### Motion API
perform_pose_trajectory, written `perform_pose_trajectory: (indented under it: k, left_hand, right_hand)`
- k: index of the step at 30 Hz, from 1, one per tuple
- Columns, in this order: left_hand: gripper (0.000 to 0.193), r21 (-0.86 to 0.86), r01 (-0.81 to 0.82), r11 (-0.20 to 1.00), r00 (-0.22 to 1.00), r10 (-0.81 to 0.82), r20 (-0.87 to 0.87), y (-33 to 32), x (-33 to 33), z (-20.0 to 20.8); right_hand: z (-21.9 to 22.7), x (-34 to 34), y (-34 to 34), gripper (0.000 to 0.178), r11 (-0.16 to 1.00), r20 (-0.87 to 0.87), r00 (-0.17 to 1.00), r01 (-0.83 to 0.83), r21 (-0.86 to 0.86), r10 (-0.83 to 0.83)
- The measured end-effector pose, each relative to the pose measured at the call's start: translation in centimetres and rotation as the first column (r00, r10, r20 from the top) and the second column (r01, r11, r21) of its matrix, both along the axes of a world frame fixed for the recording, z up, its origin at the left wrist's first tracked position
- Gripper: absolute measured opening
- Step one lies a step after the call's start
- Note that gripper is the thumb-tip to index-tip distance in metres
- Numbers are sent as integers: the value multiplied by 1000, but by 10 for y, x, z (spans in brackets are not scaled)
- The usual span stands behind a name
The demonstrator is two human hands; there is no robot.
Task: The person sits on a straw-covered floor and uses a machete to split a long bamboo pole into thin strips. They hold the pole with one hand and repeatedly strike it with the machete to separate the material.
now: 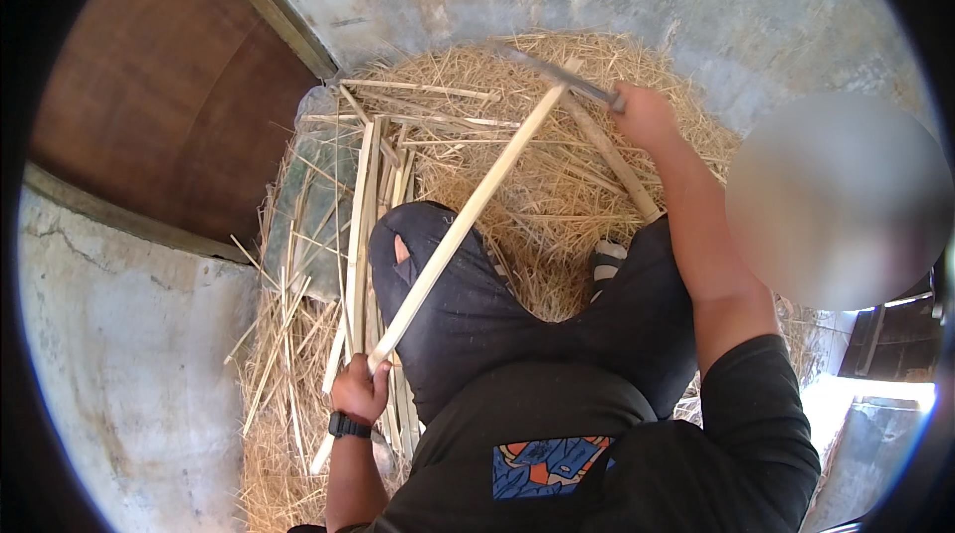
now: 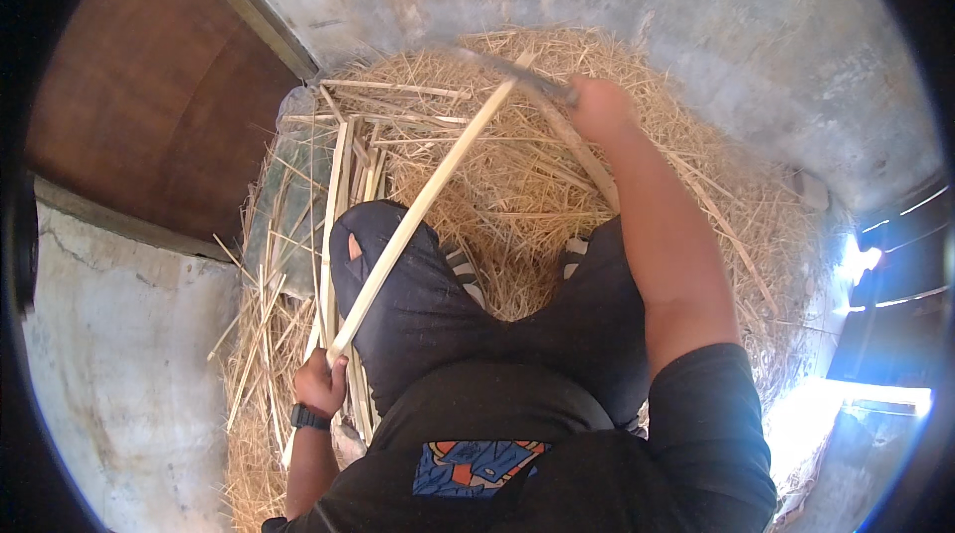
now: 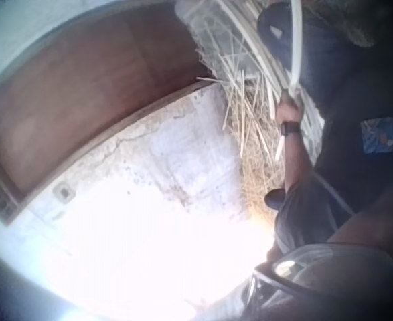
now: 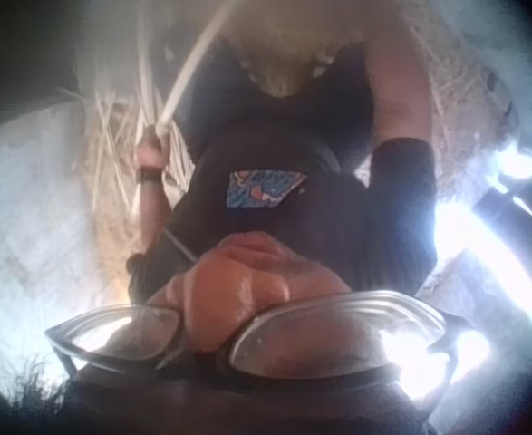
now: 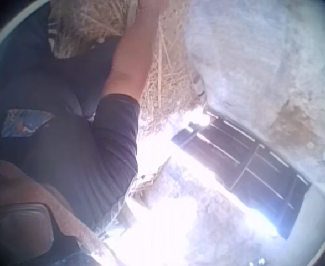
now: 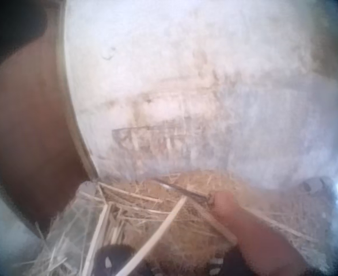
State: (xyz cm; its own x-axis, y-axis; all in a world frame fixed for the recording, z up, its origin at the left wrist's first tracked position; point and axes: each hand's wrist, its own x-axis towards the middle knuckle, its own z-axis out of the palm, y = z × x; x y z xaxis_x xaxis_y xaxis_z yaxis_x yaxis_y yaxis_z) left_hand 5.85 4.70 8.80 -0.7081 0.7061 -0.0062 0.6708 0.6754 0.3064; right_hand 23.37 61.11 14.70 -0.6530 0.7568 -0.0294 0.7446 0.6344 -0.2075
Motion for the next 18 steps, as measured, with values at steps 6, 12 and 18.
perform_pose_trajectory:
  k: [6, 12, 18]
  left_hand:
    - [41, -49, 27, 998, 1000, -27, -6, 13, -2, 15]
    - [43, -62, -3, 998, 1000, 4, 23, 10, 1, 9]
    - [42, -48, 17, 999, 1000, -17, 5, 9, 2, 4]
  right_hand:
    - [-9, 12, 14, 26, 995, -41, 995, 93, -41, -94]
    - [-1, 15, 7, 27, 997, -116, 990, 79, -23, -81]
    - [2, 11, -2, 24, 992, -113, 986, -124, -34, 120]
